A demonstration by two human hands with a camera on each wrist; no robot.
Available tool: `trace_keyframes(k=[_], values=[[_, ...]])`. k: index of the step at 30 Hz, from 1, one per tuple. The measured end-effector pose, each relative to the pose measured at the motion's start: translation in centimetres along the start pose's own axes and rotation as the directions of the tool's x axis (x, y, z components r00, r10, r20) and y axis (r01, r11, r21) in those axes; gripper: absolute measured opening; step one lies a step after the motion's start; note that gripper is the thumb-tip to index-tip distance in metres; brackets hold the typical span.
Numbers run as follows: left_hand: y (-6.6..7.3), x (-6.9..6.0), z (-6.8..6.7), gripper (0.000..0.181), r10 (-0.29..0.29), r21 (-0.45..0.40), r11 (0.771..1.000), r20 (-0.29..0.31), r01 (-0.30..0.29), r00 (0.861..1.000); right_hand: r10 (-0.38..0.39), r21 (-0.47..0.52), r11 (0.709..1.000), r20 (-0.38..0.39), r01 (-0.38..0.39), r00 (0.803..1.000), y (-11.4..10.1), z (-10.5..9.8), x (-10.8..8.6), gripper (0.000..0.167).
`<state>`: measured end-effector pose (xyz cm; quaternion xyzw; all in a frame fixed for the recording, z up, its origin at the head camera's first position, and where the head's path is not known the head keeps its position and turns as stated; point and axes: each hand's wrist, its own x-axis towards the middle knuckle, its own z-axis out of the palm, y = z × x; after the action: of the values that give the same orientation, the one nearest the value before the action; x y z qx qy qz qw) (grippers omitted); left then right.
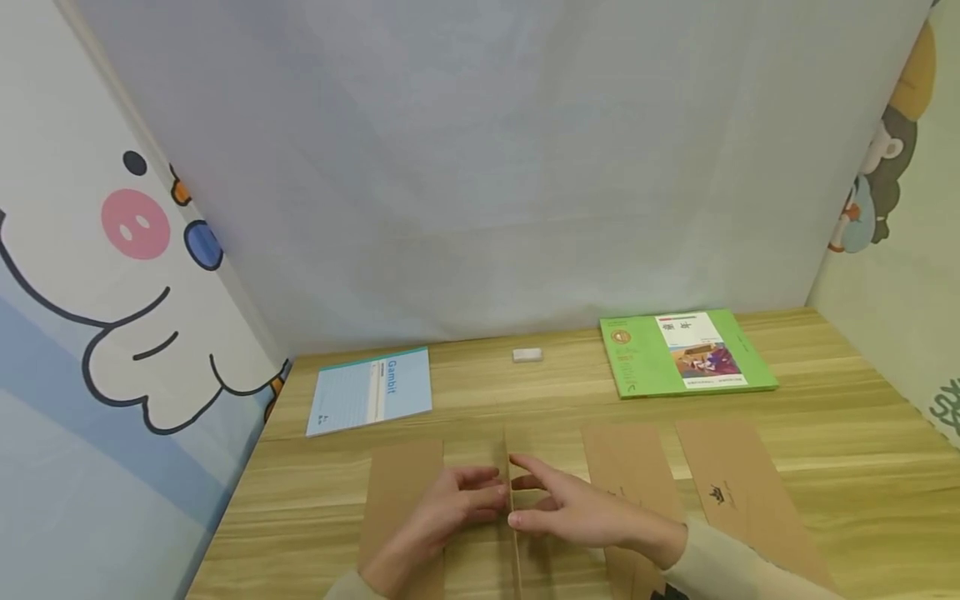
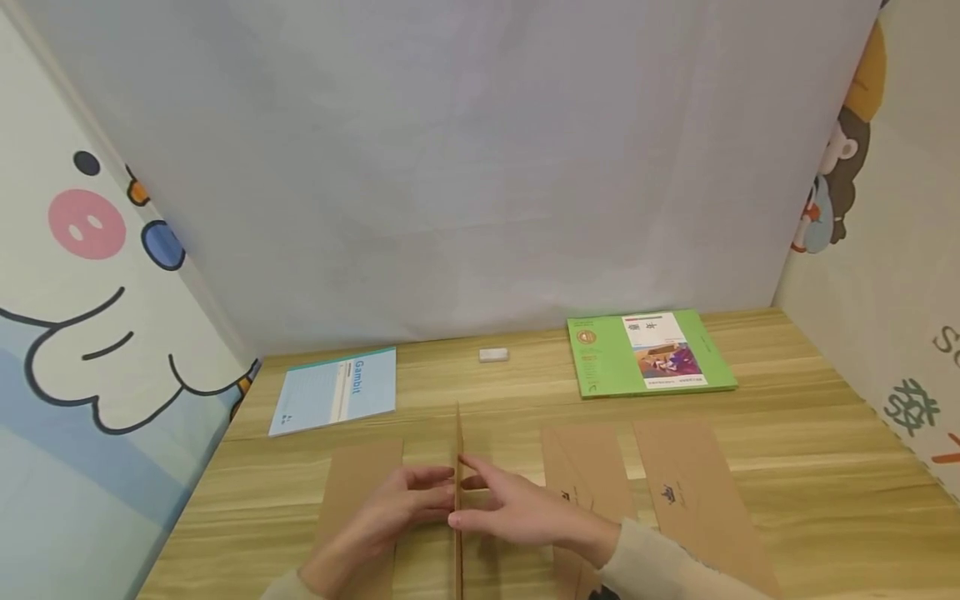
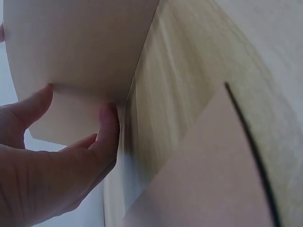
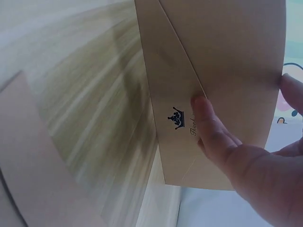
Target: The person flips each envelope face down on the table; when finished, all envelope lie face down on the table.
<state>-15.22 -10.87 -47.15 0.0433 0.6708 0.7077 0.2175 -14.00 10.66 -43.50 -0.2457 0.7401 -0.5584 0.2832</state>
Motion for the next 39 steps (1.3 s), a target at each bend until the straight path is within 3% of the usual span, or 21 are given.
trace_keyframes(k=[5, 11, 16, 22, 28, 31, 35, 39], values=[[-0.2, 0.2, 0.0, 0.06, -0.029, 0.031, 0.999, 0.001, 0.029, 1.0, 0.002, 0.068, 0.998, -0.023, -0.001, 1.0, 0.0, -0.1, -0.4, 0.08], [-0.1, 0.2, 0.2, 0.053, -0.021, 0.071, 0.997, -0.009, 0.021, 1.0, -0.012, 0.154, 0.988, -0.018, 0.015, 1.0, 0.2, -0.3, -0.8, 0.081], [0.1, 0.1, 0.3, 0.055, -0.015, 0.154, 0.988, -0.043, 0.022, 0.999, -0.039, 0.211, 0.977, -0.012, 0.041, 0.999, 0.4, -0.4, -1.2, 0.082], [0.6, 0.0, 0.5, 0.071, -0.003, 0.226, 0.974, -0.114, 0.028, 0.993, -0.076, 0.213, 0.973, -0.064, 0.088, 0.995, 0.7, -0.5, -1.5, 0.086], [0.2, -0.2, 0.4, 0.065, 0.053, 0.273, 0.962, -0.191, 0.001, 0.98, -0.146, 0.14, 0.976, -0.133, 0.165, 0.98, 1.3, -0.5, -1.5, 0.091], [-0.2, -0.3, 0.2, 0.062, 0.102, 0.334, 0.942, -0.215, -0.025, 0.971, -0.155, 0.123, 0.976, -0.18, 0.179, 0.971, 1.4, -0.6, -1.4, 0.089], [-0.3, -0.4, -0.1, 0.059, 0.163, 0.437, 0.899, -0.239, -0.045, 0.957, -0.127, 0.116, 0.981, -0.229, 0.157, 0.965, 1.4, -0.6, -1.3, 0.087], [-0.1, -0.5, -0.3, 0.053, 0.196, 0.493, 0.869, -0.26, -0.045, 0.946, -0.109, 0.083, 0.988, -0.25, 0.134, 0.962, 1.5, -0.6, -1.2, 0.089]])
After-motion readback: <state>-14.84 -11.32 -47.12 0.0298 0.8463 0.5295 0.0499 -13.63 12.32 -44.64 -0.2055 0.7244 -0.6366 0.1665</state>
